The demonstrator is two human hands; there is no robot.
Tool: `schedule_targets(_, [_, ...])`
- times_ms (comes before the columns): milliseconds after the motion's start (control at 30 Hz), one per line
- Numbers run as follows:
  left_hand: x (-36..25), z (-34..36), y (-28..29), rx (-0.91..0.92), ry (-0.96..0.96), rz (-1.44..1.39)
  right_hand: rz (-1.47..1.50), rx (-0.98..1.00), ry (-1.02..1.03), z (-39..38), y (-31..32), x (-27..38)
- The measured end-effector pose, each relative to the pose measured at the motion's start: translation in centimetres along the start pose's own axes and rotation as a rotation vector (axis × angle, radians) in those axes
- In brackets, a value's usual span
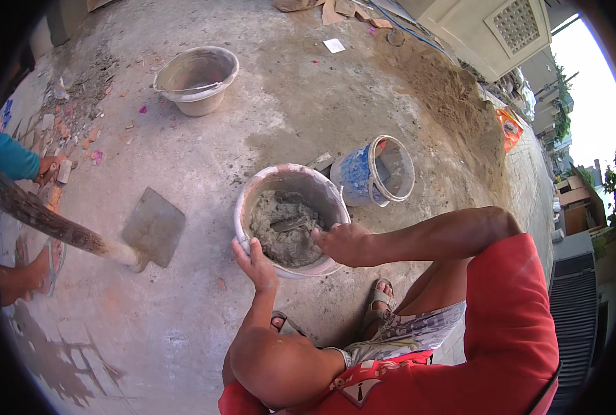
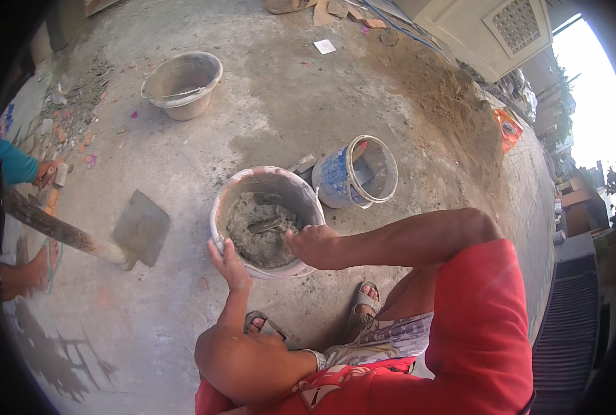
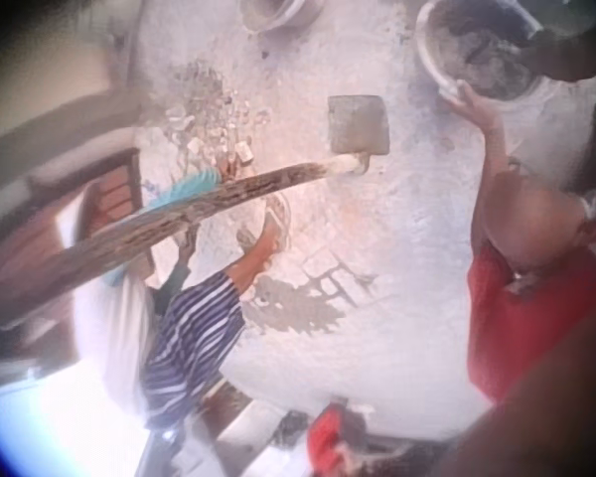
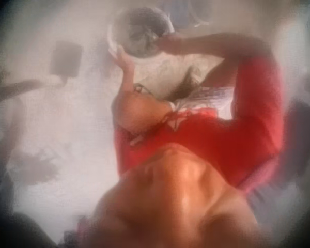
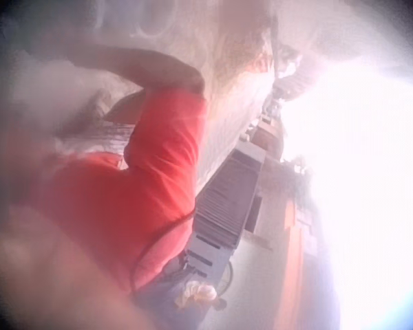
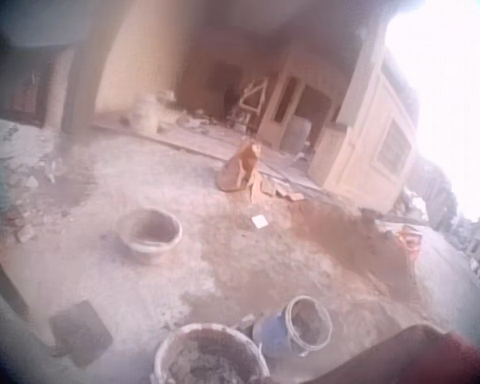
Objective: The person mixes cement in a bucket using a trowel, then carries the bucket to a construction site. They scoop cement from the bucket and apply it to a wall or ledge, smoothing it with the trowel.
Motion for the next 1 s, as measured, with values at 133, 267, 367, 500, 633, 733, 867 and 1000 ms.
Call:
schedule_targets(133, [-0.2, 0.3, 0.0, 0.031, -0.05, -0.017, 0.061, 0.134, -0.03, 1.2, 1.9, -2.2])
schedule_targets(267, [0.5, 0.3, 0.6, -0.028, 0.018, 0.012, 0.086, 0.127, 0.087, -1.6, 2.3, -1.6])
schedule_targets(367, [1.0, 0.2, 0.4, -0.048, 0.1, 0.014, 0.082, 0.163, 0.125, -1.1, 0.8, -0.8])
schedule_targets(500, [0.7, 0.2, 0.0, -0.017, 0.176, 0.068, -0.236, 0.097, 0.156, 3.2, -0.2, -2.6])
schedule_targets(633, [0.6, 0.1, 0.3, -0.047, 0.201, 0.109, -0.079, -0.028, -0.013, 4.5, 1.2, -5.5])
schedule_targets(733, [0.9, 0.0, 0.5, -0.057, 0.225, 0.096, -0.087, -0.031, -0.012, 4.0, 2.5, -6.5])
schedule_targets(867, [0.6, 0.1, 0.2, -0.037, 0.199, 0.072, -0.048, -0.031, -0.018, 4.8, 4.1, -6.9])
schedule_targets(1000, [0.4, 0.4, 0.0, -0.033, 0.215, 0.088, -0.028, -0.066, 0.122, 4.8, 4.3, -3.7])
Point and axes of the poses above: each hand's wrist, its own z-axis towards the middle knuckle, its own y-axis out of the back of the hand, x = y × z, the point moved 8 cm from there along z, towards the middle knuckle, and after that the axes turned 6 degrees about -x, right-handed, at the moved point
